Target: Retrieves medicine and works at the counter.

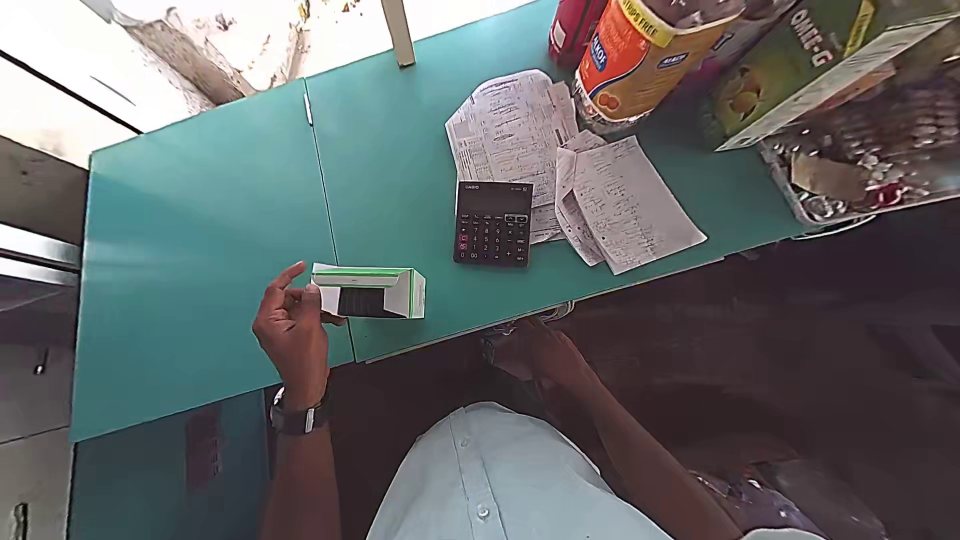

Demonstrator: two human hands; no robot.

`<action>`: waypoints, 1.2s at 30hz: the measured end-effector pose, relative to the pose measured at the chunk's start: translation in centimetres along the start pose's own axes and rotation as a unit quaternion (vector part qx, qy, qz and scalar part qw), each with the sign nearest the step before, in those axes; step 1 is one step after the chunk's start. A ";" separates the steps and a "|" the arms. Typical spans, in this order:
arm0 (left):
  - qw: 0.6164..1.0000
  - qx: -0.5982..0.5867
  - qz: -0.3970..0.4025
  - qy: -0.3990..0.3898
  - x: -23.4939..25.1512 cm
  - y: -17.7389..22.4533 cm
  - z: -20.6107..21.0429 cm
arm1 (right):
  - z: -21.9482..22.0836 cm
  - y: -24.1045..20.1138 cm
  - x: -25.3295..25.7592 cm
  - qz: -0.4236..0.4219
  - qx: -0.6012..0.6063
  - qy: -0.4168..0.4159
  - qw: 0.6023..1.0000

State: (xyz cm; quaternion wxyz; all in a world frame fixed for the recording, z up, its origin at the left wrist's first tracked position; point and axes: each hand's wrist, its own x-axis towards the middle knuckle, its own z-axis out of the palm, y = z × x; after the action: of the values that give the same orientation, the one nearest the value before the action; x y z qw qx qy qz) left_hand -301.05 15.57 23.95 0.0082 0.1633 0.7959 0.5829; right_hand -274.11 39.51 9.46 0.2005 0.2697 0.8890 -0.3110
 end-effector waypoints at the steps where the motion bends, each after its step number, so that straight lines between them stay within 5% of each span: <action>1: 1.000 -0.017 -0.008 -0.014 0.0 0.1 -0.2 | -0.1 0.1 -0.3 0.003 -0.001 -0.007 1.000; 6: 0.987 -0.123 -0.090 -0.059 -1.0 -0.2 -1.6 | 1.2 2.1 -3.6 -0.014 0.076 -0.059 0.995; 9: 0.969 -0.201 -0.126 -0.063 -1.5 -0.9 -1.9 | -2.0 0.5 -7.9 -0.071 0.124 -0.089 0.986; 14: 0.950 -0.253 -0.163 -0.079 -2.0 -2.0 -2.1 | -7.6 -1.5 -12.9 -0.097 0.193 0.072 0.974; 18: 0.944 -0.275 -0.167 -0.079 -2.0 -2.2 -2.4 | -7.9 -0.6 -9.5 -0.026 0.094 0.141 0.985; 22: 0.939 -0.290 -0.151 -0.104 -2.2 -1.9 -2.7 | -5.4 0.1 -4.4 0.102 -0.009 0.101 0.990; 25: 0.913 -0.346 -0.192 -0.101 -2.1 -2.3 -3.0 | -2.9 1.6 -1.5 0.123 -0.043 0.089 0.987; 31: 0.892 -0.383 -0.226 -0.075 -3.2 -3.2 -2.2 | -8.0 2.8 -8.9 0.049 -0.021 0.087 0.995; 34: 0.895 -0.378 -0.226 -0.070 -4.2 -3.4 -1.9 | -14.1 1.6 -17.0 -0.066 0.075 0.006 0.995; 36: 0.895 -0.382 -0.222 -0.066 -4.5 -3.2 -1.5 | -15.7 0.4 -19.3 -0.177 0.224 0.004 0.958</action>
State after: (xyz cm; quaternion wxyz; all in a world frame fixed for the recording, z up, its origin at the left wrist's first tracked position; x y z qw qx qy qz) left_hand -297.87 12.12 20.60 0.2517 0.0046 0.5251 0.8130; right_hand -261.89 43.25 30.81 0.0737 0.1474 0.8308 -0.5316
